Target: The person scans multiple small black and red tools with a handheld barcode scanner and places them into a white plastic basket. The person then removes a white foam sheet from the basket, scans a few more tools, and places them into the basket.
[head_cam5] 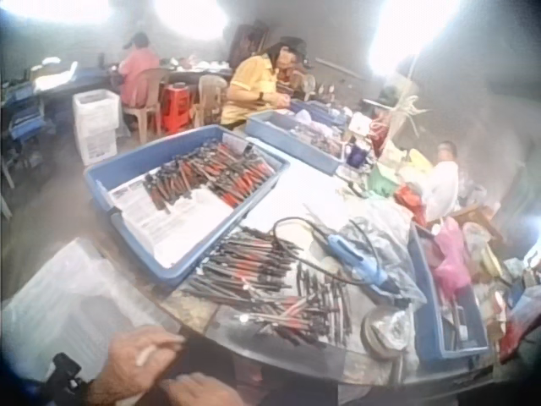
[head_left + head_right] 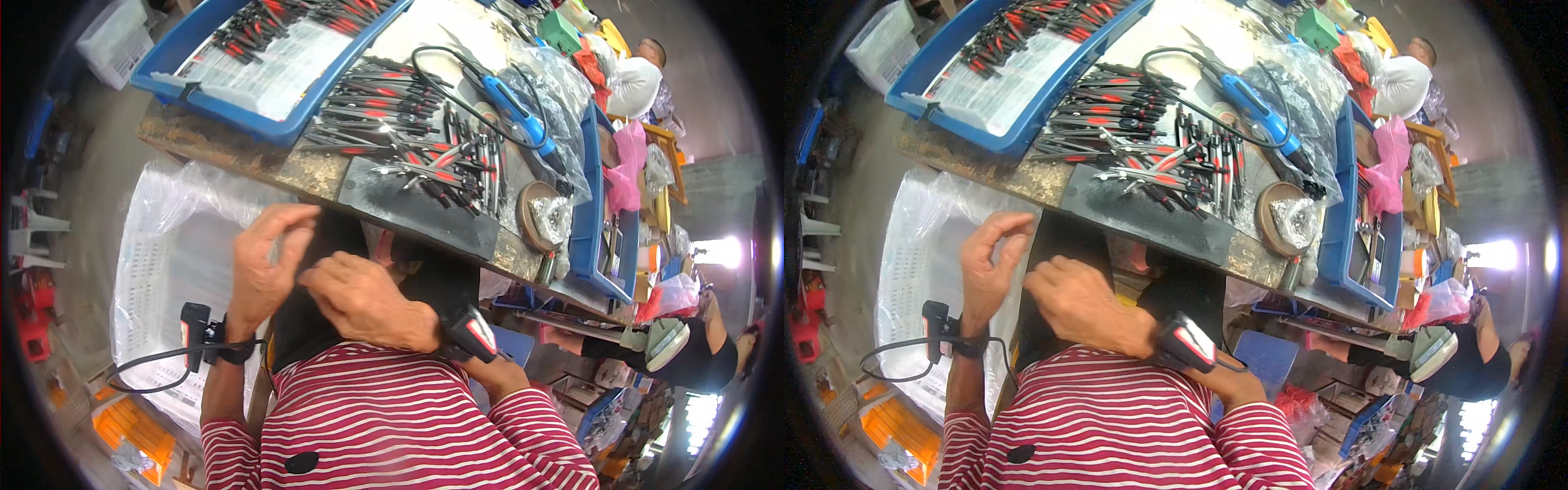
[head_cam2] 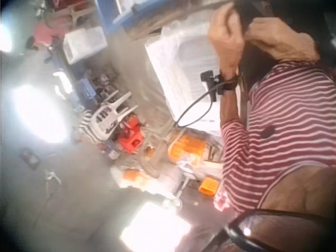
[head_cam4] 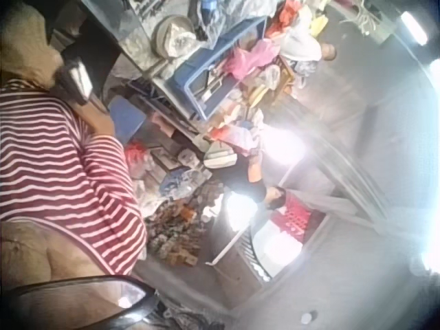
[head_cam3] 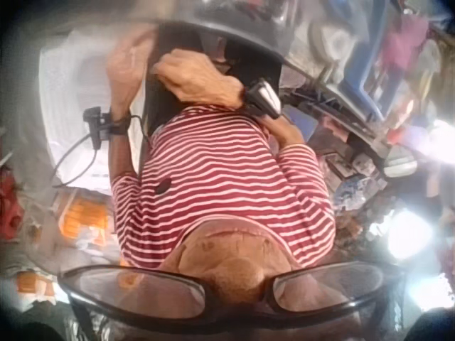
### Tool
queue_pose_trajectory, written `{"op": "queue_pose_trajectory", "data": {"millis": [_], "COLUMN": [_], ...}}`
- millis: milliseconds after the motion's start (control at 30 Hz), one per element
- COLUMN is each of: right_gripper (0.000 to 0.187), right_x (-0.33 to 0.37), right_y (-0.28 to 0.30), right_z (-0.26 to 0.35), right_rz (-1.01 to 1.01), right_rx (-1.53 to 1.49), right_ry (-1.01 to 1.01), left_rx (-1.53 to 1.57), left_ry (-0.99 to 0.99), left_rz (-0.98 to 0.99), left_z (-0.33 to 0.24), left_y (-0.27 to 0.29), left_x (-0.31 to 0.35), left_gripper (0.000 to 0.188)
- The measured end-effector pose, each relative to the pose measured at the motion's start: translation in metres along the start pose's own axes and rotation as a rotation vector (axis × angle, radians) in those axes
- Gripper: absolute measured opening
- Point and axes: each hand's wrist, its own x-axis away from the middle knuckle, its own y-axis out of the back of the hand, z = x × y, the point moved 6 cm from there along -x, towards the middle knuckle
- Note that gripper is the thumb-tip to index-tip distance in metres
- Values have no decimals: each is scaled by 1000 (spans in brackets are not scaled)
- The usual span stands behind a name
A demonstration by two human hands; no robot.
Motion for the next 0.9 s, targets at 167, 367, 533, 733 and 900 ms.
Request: {"op": "queue_pose_trajectory", "data": {"millis": [167,367,533,733,900], "right_gripper": [19,15,12,10,10], "right_x": [36,68,82,85,88], "right_y": [60,100,118,121,115], "right_z": [-15,-43,-57,-69,-84], "right_rz": [-181,-386,-489,-467,-444], "right_rx": [55,114,124,51,-140], "right_ry": [-123,-313,-371,-418,-509], "left_rx": [-150,-487,-620,-695,-687], "left_ry": [-366,-525,-499,-493,-549], "left_rz": [137,336,571,778,790], "left_z": [-65,-76,-56,-42,-45], "left_y": [-61,-120,-146,-153,-156], "left_x": [-36,-76,-100,-113,-116], "left_gripper": [37,76,89,94,91]}}
